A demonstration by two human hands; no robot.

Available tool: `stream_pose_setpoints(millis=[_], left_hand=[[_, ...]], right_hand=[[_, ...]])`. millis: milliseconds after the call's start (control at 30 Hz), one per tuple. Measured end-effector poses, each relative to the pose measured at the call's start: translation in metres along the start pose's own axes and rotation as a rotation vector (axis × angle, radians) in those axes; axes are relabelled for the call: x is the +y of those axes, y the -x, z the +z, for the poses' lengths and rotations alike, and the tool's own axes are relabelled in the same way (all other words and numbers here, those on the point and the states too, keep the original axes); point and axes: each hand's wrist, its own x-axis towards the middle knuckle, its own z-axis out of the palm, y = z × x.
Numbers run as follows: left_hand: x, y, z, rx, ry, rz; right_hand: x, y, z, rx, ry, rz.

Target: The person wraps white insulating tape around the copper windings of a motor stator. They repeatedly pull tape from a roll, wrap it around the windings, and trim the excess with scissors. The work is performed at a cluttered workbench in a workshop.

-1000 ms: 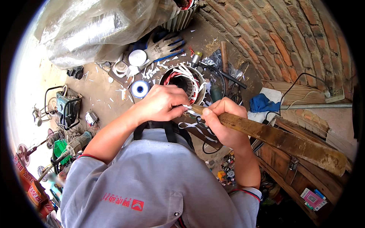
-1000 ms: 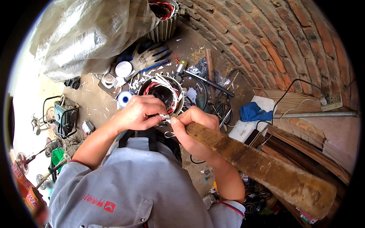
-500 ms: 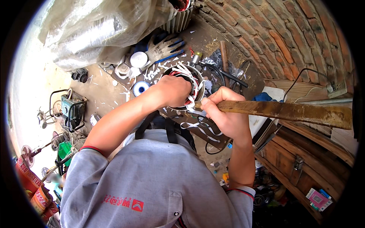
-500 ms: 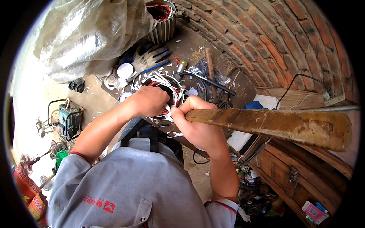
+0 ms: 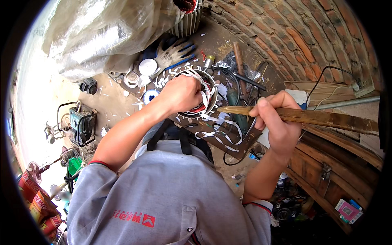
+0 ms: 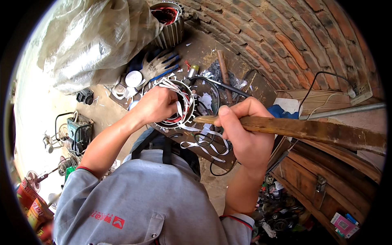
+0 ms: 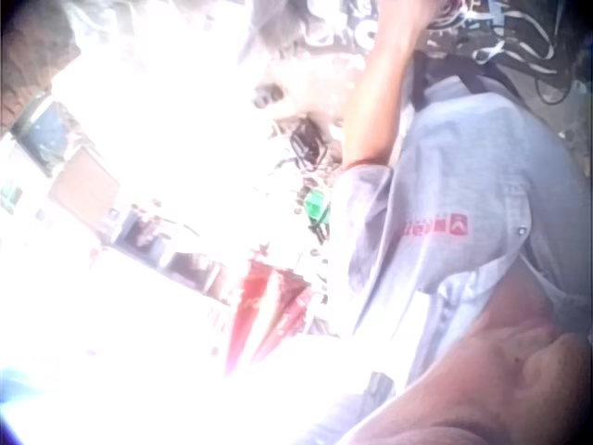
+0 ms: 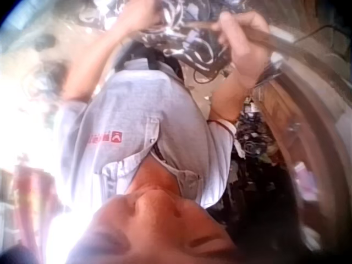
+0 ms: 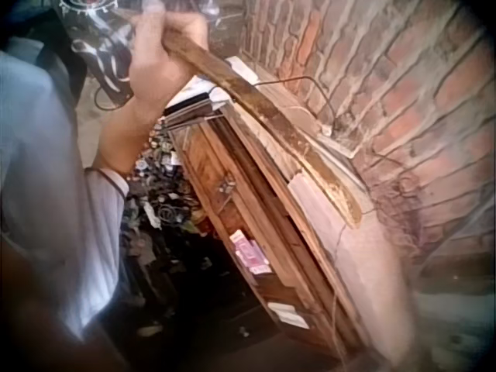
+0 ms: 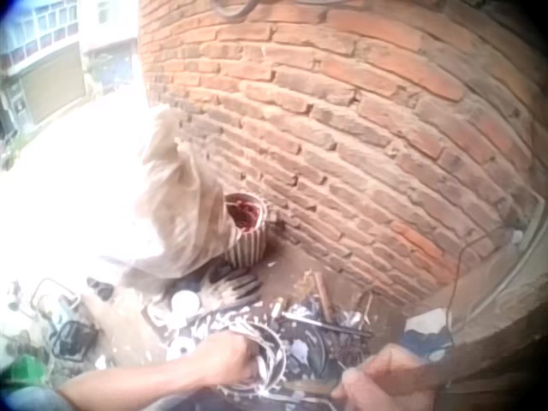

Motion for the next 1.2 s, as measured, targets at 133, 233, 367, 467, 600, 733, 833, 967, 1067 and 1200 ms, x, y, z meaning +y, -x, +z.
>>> stream_pose_setpoints(millis=[133,233,367,467,600,733,833,967,1067,1200], left_hand=[[-0.003,0.013,-0.002,0.02,0.097,0.037],[-0.004,0.01,0.002,0.047,0.147,0.015],[-0.004,0.009,0.004,0.061,0.16,0.038],[0.004,0.014,0.007,0.097,0.161,0.019],[0.011,0.024,0.01,0.172,0.253,0.034],[0.012,0.034,0.015,0.252,0.391,0.043],[0.009,0.041,0.023,0.36,0.46,0.131],[0.012,0.049,0.038,0.486,0.359,0.364],[0.013,0.052,0.041,0.583,0.204,0.506],[0.01,0.053,0.048,0.64,0.134,0.567]], right_hand=[[0.013,0.015,-0.054,0.239,0.097,0.059],[0.082,0.014,-0.086,0.286,0.197,0.346],[0.181,0.02,-0.107,0.375,0.35,0.636],[0.228,0.024,-0.119,0.372,0.426,0.716],[0.249,0.029,-0.124,0.336,0.568,0.743],[0.212,0.035,-0.111,0.334,1.13,0.524],[0.148,0.036,-0.059,0.405,0.715,0.211],[0.097,0.024,0.015,-0.107,0.008,0.347],[0.098,0.007,0.043,-0.383,0.078,0.424],[0.101,-0.007,0.038,-0.538,0.166,0.616]])
